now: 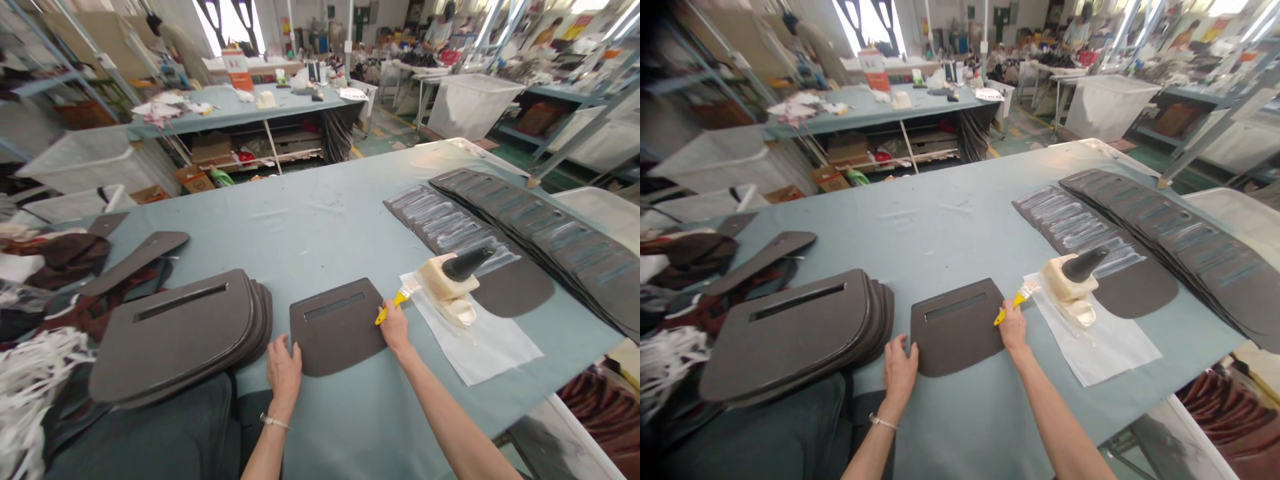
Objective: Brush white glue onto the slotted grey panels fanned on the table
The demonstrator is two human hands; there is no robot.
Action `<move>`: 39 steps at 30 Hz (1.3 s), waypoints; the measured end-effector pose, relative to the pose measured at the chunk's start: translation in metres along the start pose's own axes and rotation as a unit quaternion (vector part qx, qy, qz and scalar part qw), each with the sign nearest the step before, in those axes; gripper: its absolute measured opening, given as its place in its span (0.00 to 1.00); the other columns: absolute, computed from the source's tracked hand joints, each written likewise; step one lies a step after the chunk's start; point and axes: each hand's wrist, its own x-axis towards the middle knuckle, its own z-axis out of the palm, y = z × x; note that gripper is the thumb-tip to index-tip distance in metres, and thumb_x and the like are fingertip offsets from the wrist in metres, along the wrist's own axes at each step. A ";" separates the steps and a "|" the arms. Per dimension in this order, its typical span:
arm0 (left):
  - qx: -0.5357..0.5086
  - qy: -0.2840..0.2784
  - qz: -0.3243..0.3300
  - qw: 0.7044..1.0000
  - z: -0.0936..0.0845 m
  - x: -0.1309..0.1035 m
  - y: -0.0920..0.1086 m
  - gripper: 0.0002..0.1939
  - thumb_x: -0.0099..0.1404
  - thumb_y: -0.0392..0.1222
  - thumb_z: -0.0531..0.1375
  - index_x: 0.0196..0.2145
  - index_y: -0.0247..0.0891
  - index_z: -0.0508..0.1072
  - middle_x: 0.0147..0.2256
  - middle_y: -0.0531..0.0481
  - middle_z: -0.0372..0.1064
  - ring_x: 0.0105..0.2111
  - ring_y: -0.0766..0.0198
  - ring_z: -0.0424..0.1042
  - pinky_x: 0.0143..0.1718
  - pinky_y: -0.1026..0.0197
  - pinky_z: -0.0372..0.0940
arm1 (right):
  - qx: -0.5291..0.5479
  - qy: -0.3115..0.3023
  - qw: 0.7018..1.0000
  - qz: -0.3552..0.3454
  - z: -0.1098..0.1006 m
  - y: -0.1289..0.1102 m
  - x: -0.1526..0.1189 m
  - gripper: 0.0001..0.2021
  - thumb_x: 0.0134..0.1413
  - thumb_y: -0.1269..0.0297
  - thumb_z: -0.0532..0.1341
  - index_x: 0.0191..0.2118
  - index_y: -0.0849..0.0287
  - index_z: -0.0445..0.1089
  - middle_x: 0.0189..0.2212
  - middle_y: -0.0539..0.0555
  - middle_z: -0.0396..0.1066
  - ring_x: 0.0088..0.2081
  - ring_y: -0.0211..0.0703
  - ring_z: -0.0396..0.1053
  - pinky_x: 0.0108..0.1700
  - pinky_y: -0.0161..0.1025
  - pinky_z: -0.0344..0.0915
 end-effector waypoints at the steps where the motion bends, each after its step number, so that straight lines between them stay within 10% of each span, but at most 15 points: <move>1: -0.008 0.004 0.003 1.000 0.003 0.011 0.006 0.14 0.64 0.42 0.52 0.46 0.34 0.64 0.40 0.42 0.62 0.39 0.56 0.64 0.41 0.52 0.62 | -0.001 0.004 1.000 -0.012 0.003 -0.001 0.011 0.03 0.59 0.67 0.55 0.38 0.61 0.63 0.30 0.52 0.61 0.27 0.37 0.57 0.28 0.32 0.46; 7: -0.009 0.021 0.001 1.000 -0.012 0.027 0.032 0.14 0.64 0.43 0.52 0.46 0.35 0.64 0.41 0.42 0.63 0.42 0.58 0.65 0.45 0.53 0.62 | -0.039 0.026 0.998 -0.047 0.007 -0.002 0.053 0.09 0.58 0.62 0.56 0.39 0.63 0.64 0.29 0.55 0.62 0.28 0.40 0.57 0.29 0.34 0.48; 11: 0.022 0.048 0.030 0.998 -0.080 -0.027 0.022 0.15 0.65 0.44 0.51 0.49 0.40 0.64 0.45 0.41 0.64 0.48 0.55 0.63 0.48 0.50 0.59 | -0.034 0.095 0.990 -0.095 0.004 0.010 0.047 0.14 0.53 0.57 0.60 0.38 0.63 0.64 0.38 0.64 0.66 0.35 0.48 0.61 0.35 0.40 0.55; 15: 0.199 0.200 -0.120 0.952 -0.159 -0.095 -0.026 0.23 0.64 0.48 0.52 0.54 0.35 0.61 0.52 0.33 0.58 0.52 0.43 0.58 0.49 0.38 0.56 | 0.050 0.117 0.979 -0.157 -0.015 0.001 0.010 0.12 0.55 0.58 0.59 0.40 0.61 0.62 0.45 0.63 0.67 0.40 0.50 0.64 0.42 0.43 0.59; 22: 0.157 0.099 -0.118 0.976 -0.210 -0.123 -0.105 0.17 0.65 0.50 0.50 0.47 0.41 0.68 0.45 0.42 0.64 0.46 0.52 0.64 0.46 0.46 0.62 | 0.233 0.011 0.931 -0.280 -0.036 -0.108 -0.080 0.05 0.58 0.63 0.57 0.35 0.58 0.61 0.45 0.62 0.66 0.46 0.50 0.65 0.44 0.45 0.65; 31: 0.108 0.024 -0.020 0.994 -0.234 -0.086 -0.122 0.15 0.63 0.37 0.50 0.47 0.43 0.66 0.48 0.46 0.64 0.49 0.57 0.63 0.51 0.50 0.60 | 0.418 -0.143 0.855 -0.272 -0.033 -0.237 -0.195 0.09 0.58 0.64 0.57 0.43 0.57 0.57 0.48 0.64 0.63 0.47 0.50 0.67 0.44 0.48 0.69; 39: 0.115 -0.119 0.020 0.986 -0.249 -0.071 -0.130 0.21 0.60 0.40 0.54 0.52 0.45 0.62 0.52 0.45 0.59 0.52 0.55 0.60 0.51 0.46 0.60 | 0.484 -0.175 0.851 -0.104 -0.040 -0.316 -0.224 0.26 0.42 0.58 0.68 0.43 0.56 0.52 0.46 0.62 0.62 0.49 0.54 0.64 0.46 0.52 0.68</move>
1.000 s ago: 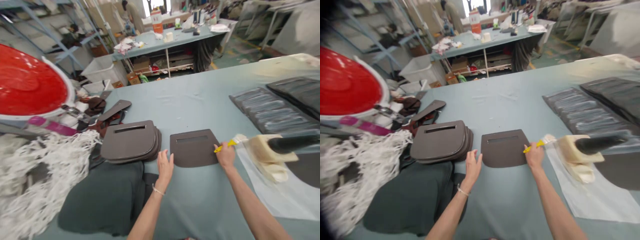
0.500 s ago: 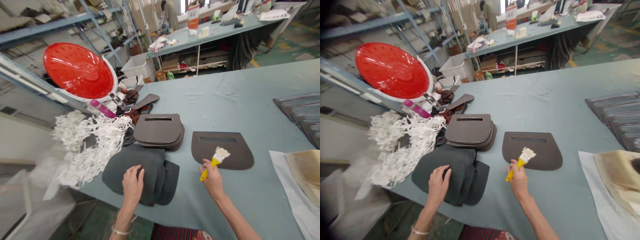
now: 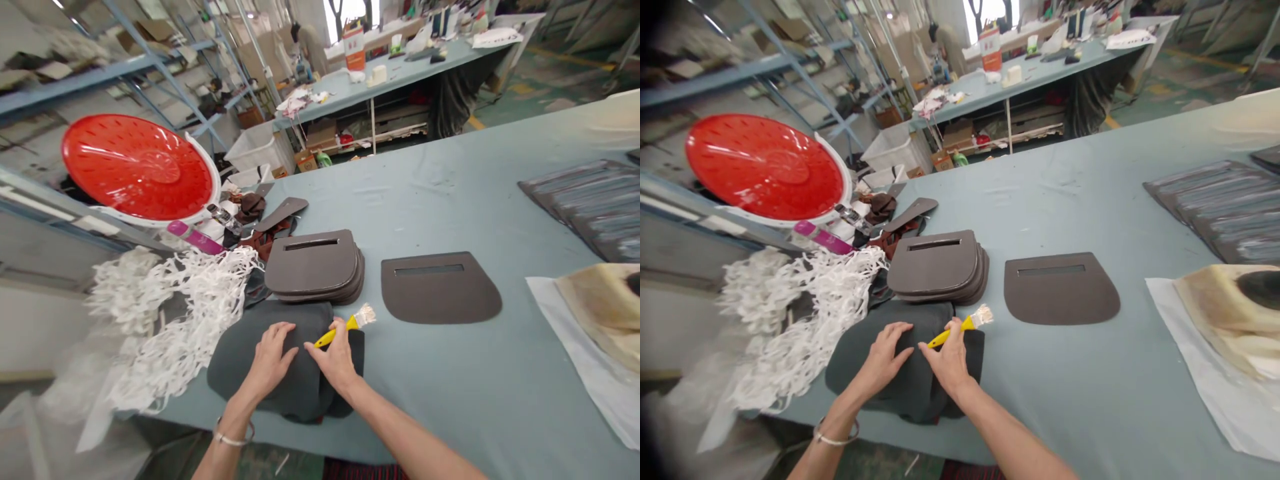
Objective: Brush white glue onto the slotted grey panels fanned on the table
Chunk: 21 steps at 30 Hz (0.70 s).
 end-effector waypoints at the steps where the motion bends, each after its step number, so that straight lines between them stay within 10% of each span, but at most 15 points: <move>1: -0.003 -0.006 0.011 1.000 -0.001 0.000 -0.003 0.21 0.61 0.39 0.53 0.53 0.45 0.61 0.53 0.44 0.59 0.53 0.55 0.60 0.51 0.46 0.60 | 0.007 0.012 1.000 -0.003 0.005 -0.003 -0.002 0.26 0.42 0.59 0.67 0.43 0.56 0.52 0.48 0.63 0.61 0.51 0.55 0.62 0.46 0.53 0.67; 11: 0.128 -0.099 0.191 0.968 -0.032 0.041 0.002 0.41 0.51 0.28 0.56 0.61 0.47 0.49 0.61 0.43 0.50 0.60 0.54 0.53 0.55 0.47 0.57 | 0.033 0.057 0.993 -0.093 0.031 -0.003 -0.030 0.16 0.48 0.74 0.59 0.43 0.57 0.55 0.54 0.67 0.55 0.57 0.60 0.57 0.51 0.58 0.63; 16: 0.254 -0.204 0.377 0.867 -0.041 0.082 0.040 0.54 0.40 0.28 0.62 0.63 0.49 0.44 0.66 0.43 0.35 0.64 0.47 0.40 0.58 0.43 0.51 | 0.007 0.079 0.984 -0.158 0.036 -0.001 -0.037 0.11 0.49 0.77 0.56 0.39 0.57 0.60 0.53 0.64 0.55 0.53 0.56 0.62 0.48 0.53 0.67; 21: 0.259 -0.320 0.487 0.770 -0.041 0.104 0.056 0.39 0.40 0.35 0.66 0.52 0.42 0.62 0.64 0.41 0.47 0.64 0.46 0.42 0.60 0.42 0.47 | 0.000 0.095 0.971 -0.221 0.031 -0.001 -0.042 0.10 0.52 0.75 0.57 0.39 0.58 0.60 0.50 0.61 0.57 0.53 0.51 0.62 0.49 0.49 0.68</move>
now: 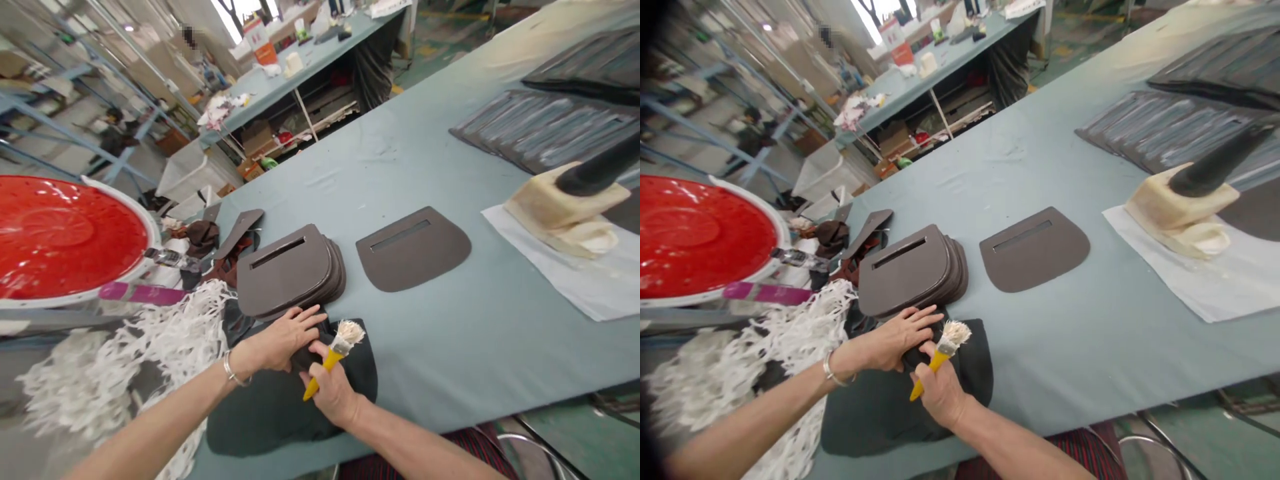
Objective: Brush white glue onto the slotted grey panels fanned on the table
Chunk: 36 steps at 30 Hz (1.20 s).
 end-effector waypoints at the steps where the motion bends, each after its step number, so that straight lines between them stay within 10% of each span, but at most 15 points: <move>1: -0.003 -0.005 0.016 1.000 0.000 -0.001 -0.001 0.35 0.42 0.36 0.65 0.50 0.41 0.63 0.61 0.41 0.52 0.64 0.47 0.44 0.60 0.43 0.46 | 0.004 -0.005 1.000 -0.004 -0.004 0.000 -0.001 0.10 0.52 0.74 0.57 0.40 0.57 0.59 0.50 0.61 0.57 0.52 0.50 0.62 0.48 0.49 0.69; 7: 0.017 -0.019 0.026 0.999 0.004 -0.028 0.004 0.18 0.46 0.34 0.59 0.38 0.39 0.68 0.42 0.43 0.70 0.56 0.51 0.59 0.63 0.45 0.42 | 0.051 -0.046 0.997 0.023 -0.047 0.008 -0.021 0.15 0.50 0.69 0.61 0.41 0.56 0.55 0.50 0.63 0.58 0.50 0.51 0.65 0.48 0.49 0.69; 12: 0.017 -0.014 -0.002 1.000 0.003 -0.054 0.006 0.19 0.45 0.33 0.58 0.38 0.40 0.69 0.47 0.43 0.67 0.62 0.51 0.50 0.65 0.46 0.41 | -0.003 -0.040 0.997 0.062 -0.069 0.022 -0.031 0.13 0.52 0.75 0.57 0.41 0.55 0.55 0.50 0.62 0.60 0.49 0.49 0.66 0.47 0.48 0.69; 24: -0.006 -0.020 -0.083 0.996 -0.005 -0.108 0.009 0.18 0.46 0.32 0.58 0.38 0.42 0.69 0.49 0.44 0.66 0.48 0.53 0.63 0.56 0.49 0.51 | -0.050 -0.074 0.995 0.044 -0.060 0.027 -0.017 0.08 0.54 0.74 0.55 0.39 0.57 0.57 0.47 0.62 0.62 0.48 0.49 0.66 0.47 0.48 0.68; 28: 0.026 -0.020 -0.126 0.992 -0.007 -0.135 0.015 0.13 0.47 0.32 0.57 0.33 0.42 0.68 0.35 0.46 0.68 0.37 0.56 0.64 0.45 0.51 0.55 | -0.033 -0.100 0.994 0.033 -0.054 0.024 -0.010 0.09 0.54 0.73 0.57 0.39 0.57 0.57 0.47 0.63 0.62 0.48 0.49 0.66 0.47 0.49 0.67; 36: 0.088 0.033 -0.294 0.951 -0.011 -0.219 0.057 0.11 0.45 0.31 0.55 0.29 0.41 0.66 0.30 0.49 0.63 0.32 0.58 0.61 0.38 0.54 0.55 | 0.064 -0.196 0.978 -0.016 -0.035 0.001 0.005 0.18 0.49 0.63 0.65 0.40 0.57 0.55 0.49 0.67 0.63 0.51 0.52 0.65 0.48 0.51 0.66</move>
